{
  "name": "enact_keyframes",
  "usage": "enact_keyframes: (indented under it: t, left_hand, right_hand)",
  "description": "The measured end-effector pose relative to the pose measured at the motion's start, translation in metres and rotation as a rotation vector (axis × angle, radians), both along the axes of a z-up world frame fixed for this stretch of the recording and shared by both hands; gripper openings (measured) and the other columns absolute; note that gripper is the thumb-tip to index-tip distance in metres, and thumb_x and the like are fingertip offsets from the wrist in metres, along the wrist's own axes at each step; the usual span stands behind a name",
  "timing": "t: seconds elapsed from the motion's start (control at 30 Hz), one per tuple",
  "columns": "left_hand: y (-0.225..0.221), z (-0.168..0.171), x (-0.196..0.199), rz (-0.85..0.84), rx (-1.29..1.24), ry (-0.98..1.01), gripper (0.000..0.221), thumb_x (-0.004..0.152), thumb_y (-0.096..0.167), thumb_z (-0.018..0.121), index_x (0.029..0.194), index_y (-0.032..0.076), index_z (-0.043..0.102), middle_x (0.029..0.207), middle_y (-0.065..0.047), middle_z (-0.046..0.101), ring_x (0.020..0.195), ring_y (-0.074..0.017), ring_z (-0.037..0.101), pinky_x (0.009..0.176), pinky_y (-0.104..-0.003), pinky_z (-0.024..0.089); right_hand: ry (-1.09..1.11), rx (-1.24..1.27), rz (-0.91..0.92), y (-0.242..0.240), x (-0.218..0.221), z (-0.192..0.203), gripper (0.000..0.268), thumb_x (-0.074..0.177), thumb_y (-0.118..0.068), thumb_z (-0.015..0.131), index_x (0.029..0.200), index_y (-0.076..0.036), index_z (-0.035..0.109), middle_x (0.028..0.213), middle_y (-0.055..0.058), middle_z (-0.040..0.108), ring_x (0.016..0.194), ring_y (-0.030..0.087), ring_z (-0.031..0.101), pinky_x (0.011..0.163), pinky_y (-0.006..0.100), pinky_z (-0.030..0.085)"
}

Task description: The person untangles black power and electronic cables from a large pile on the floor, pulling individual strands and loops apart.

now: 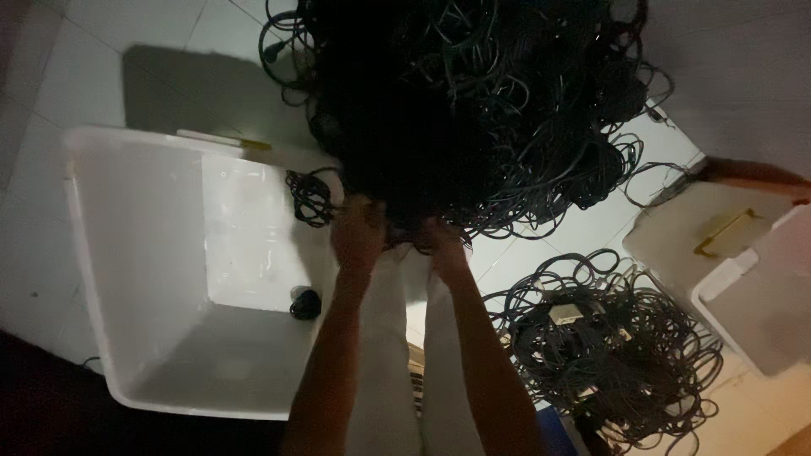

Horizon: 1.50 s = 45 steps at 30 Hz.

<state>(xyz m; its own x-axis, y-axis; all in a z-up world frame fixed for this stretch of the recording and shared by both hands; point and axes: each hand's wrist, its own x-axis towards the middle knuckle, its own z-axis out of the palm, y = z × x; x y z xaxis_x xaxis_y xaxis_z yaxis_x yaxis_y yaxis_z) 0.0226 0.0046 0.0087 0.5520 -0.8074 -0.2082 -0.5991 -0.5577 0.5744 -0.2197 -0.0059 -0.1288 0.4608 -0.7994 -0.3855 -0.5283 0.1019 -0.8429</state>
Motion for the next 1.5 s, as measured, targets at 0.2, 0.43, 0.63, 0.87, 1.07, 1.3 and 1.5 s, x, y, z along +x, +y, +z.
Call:
enact_keyframes:
  t: [0.2, 0.43, 0.63, 0.87, 1.07, 1.3, 1.5]
  left_hand:
    - [0.044, -0.002, 0.007, -0.061, -0.075, 0.167, 0.033, 0.095, 0.026, 0.077, 0.11, 0.001, 0.063, 0.107, -0.017, 0.065, 0.098, -0.032, 0.063, 0.085, -0.042, 0.055]
    - [0.074, 0.042, -0.073, 0.106, -0.238, 0.588, 0.027, 0.099, 0.024, 0.065, 0.115, 0.003, 0.064, 0.099, -0.013, 0.07, 0.088, -0.0267, 0.07, 0.079, -0.04, 0.058]
    - [0.084, 0.053, -0.084, -0.005, -0.163, 0.459, 0.032, 0.103, 0.027, 0.061, 0.122, 0.001, 0.061, 0.11, -0.016, 0.066, 0.098, -0.0305, 0.065, 0.086, -0.044, 0.053]
    - [0.121, 0.064, -0.08, -0.217, -0.142, 0.292, 0.041, 0.104, 0.032, 0.059, 0.131, 0.001, 0.055, 0.126, -0.02, 0.058, 0.112, -0.035, 0.058, 0.094, -0.047, 0.048]
    - [0.069, 0.074, -0.045, -0.297, -0.163, -0.071, 0.05, 0.105, 0.036, 0.057, 0.14, 0.001, 0.05, 0.139, -0.023, 0.051, 0.123, -0.0388, 0.052, 0.1, -0.05, 0.044]
    - [-0.026, 0.092, -0.041, -0.471, -0.715, 0.618, 0.057, 0.099, 0.04, 0.069, 0.142, 0.005, 0.057, 0.132, -0.018, 0.053, 0.115, -0.0326, 0.057, 0.098, -0.045, 0.05]
    - [-0.069, 0.105, -0.06, -0.666, -0.644, 0.445, 0.025, 0.105, 0.027, 0.058, 0.117, 0.007, 0.067, 0.113, -0.013, 0.07, 0.103, -0.0264, 0.066, 0.092, -0.04, 0.053]
  right_hand:
    - [-0.097, 0.371, -0.63, -0.011, -0.005, 0.026, 0.041, 0.106, -0.029, 0.061, 0.126, 0.007, 0.067, 0.114, 0.02, 0.067, 0.101, 0.03, 0.064, 0.089, 0.041, 0.051]
    - [-0.313, 1.229, -0.463, -0.036, 0.049, 0.137, 0.063, 0.098, -0.053, 0.035, 0.111, -0.002, 0.07, 0.1, 0.015, 0.076, 0.088, 0.03, 0.069, 0.079, 0.042, 0.056]
    - [-0.634, 1.113, -0.574, 0.0, 0.056, 0.125, 0.02, 0.111, -0.021, 0.059, 0.113, -0.002, 0.067, 0.098, 0.014, 0.071, 0.085, 0.027, 0.065, 0.069, 0.038, 0.049]
    - [-0.734, 0.689, -0.369, -0.013, 0.067, 0.166, 0.019, 0.105, -0.023, 0.058, 0.097, -0.007, 0.064, 0.084, 0.009, 0.063, 0.073, 0.024, 0.061, 0.065, 0.042, 0.055]
    - [-0.72, 1.07, -0.342, -0.015, 0.06, 0.255, 0.048, 0.104, -0.049, 0.06, 0.074, -0.012, 0.06, 0.061, 0.003, 0.054, 0.05, 0.017, 0.048, 0.045, 0.033, 0.039]
    - [-0.873, 0.961, -0.178, -0.035, 0.047, 0.333, 0.036, 0.108, -0.037, 0.061, 0.077, -0.022, 0.051, 0.063, -0.01, 0.039, 0.049, 0.007, 0.031, 0.044, 0.027, 0.021]
    - [-0.952, 0.845, -0.237, -0.05, 0.046, 0.42, 0.023, 0.103, -0.024, 0.059, 0.082, -0.021, 0.048, 0.059, -0.01, 0.034, 0.044, 0.005, 0.027, 0.038, 0.025, 0.018]
